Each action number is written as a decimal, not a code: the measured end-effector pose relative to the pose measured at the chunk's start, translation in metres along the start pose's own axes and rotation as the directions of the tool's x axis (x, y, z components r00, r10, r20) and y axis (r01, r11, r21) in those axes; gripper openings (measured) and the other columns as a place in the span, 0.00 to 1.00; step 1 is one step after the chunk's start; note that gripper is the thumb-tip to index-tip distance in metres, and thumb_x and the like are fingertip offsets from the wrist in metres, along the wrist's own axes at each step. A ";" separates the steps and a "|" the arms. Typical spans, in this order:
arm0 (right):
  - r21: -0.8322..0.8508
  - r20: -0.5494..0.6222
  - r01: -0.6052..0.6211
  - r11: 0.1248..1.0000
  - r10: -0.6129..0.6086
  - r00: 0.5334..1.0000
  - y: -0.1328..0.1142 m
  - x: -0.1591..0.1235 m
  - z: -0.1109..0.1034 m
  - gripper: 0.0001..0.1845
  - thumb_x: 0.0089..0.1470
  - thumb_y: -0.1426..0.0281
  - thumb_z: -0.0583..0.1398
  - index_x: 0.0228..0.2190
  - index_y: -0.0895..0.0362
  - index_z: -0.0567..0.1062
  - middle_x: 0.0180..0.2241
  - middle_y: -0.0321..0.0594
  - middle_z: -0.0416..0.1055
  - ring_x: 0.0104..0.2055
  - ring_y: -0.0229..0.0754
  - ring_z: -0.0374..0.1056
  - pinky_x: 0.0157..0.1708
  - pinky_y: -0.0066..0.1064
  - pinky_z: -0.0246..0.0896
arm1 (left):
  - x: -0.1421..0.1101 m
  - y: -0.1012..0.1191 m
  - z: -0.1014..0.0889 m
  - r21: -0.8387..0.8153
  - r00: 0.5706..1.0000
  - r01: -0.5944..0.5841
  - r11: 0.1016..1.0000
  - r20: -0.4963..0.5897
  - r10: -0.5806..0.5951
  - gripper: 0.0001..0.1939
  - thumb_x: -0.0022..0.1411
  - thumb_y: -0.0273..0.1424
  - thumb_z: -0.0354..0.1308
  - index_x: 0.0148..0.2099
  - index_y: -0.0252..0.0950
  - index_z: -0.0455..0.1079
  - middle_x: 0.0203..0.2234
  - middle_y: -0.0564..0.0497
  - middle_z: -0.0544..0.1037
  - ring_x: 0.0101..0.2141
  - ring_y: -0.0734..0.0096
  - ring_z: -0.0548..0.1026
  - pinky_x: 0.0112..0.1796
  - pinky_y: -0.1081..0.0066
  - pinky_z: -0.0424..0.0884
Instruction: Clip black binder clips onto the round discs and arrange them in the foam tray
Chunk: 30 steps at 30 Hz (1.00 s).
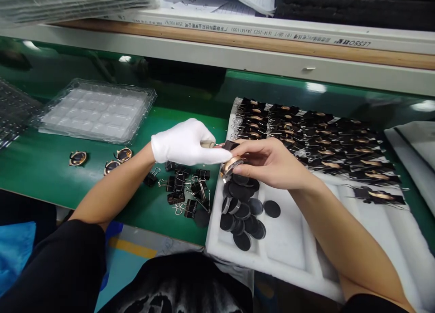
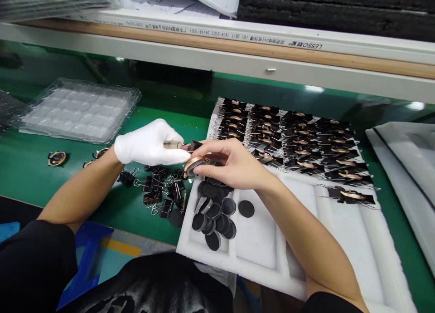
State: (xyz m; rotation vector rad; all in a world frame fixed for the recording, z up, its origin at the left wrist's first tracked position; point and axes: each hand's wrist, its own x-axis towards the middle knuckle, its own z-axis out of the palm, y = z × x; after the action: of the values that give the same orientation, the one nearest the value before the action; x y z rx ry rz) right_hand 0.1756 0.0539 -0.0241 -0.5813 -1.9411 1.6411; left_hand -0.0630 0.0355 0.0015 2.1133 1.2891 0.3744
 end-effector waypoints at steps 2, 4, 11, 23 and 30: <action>-0.001 0.025 -0.018 1.000 0.018 1.000 -0.001 -0.001 -0.001 0.08 0.54 0.66 0.73 0.37 0.54 0.84 0.37 0.41 0.84 0.39 0.44 0.81 0.42 0.36 0.78 | 0.003 -0.003 0.004 -0.083 0.999 -0.022 0.996 0.026 0.024 0.27 0.60 0.46 0.58 0.18 0.38 0.51 0.16 0.58 0.51 0.21 0.79 0.49 0.22 0.71 0.44; 0.017 0.027 -0.031 0.999 0.031 0.999 -0.002 -0.002 -0.003 0.08 0.56 0.65 0.72 0.37 0.54 0.84 0.37 0.41 0.83 0.39 0.43 0.80 0.43 0.36 0.78 | 0.005 -0.006 0.006 -0.128 0.999 -0.045 0.991 -0.010 0.044 0.26 0.59 0.44 0.57 0.18 0.38 0.48 0.17 0.58 0.49 0.21 0.80 0.48 0.22 0.72 0.44; 0.159 -0.322 -0.050 0.986 0.100 0.941 0.001 0.002 -0.022 0.12 0.52 0.61 0.75 0.37 0.52 0.85 0.38 0.39 0.83 0.38 0.40 0.78 0.38 0.32 0.77 | 0.003 -0.009 -0.001 -0.127 0.967 -0.114 0.985 -0.240 0.081 0.27 0.63 0.44 0.56 0.20 0.39 0.48 0.16 0.59 0.50 0.21 0.80 0.48 0.22 0.72 0.47; -0.139 -0.317 -0.055 0.989 0.009 0.948 -0.001 0.003 -0.028 0.14 0.48 0.62 0.76 0.35 0.55 0.86 0.35 0.41 0.82 0.37 0.45 0.79 0.40 0.39 0.78 | 0.007 -0.007 0.020 0.109 0.916 -0.290 0.951 -0.256 0.309 0.27 0.65 0.40 0.56 0.18 0.37 0.50 0.16 0.58 0.49 0.20 0.80 0.48 0.22 0.70 0.46; -0.160 -0.321 -0.053 0.986 -0.001 0.947 -0.002 0.002 -0.026 0.14 0.49 0.61 0.75 0.35 0.56 0.85 0.36 0.42 0.82 0.39 0.47 0.79 0.42 0.40 0.78 | 0.006 -0.004 0.016 0.156 0.932 -0.233 0.960 -0.246 0.266 0.26 0.64 0.43 0.57 0.18 0.36 0.57 0.14 0.58 0.54 0.19 0.80 0.51 0.23 0.70 0.49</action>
State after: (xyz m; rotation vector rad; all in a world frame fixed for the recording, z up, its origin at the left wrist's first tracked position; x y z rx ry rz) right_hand 0.1905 0.0746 -0.0187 -0.8841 -1.8418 1.3090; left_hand -0.0542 0.0364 -0.0136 2.4061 1.2141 0.7250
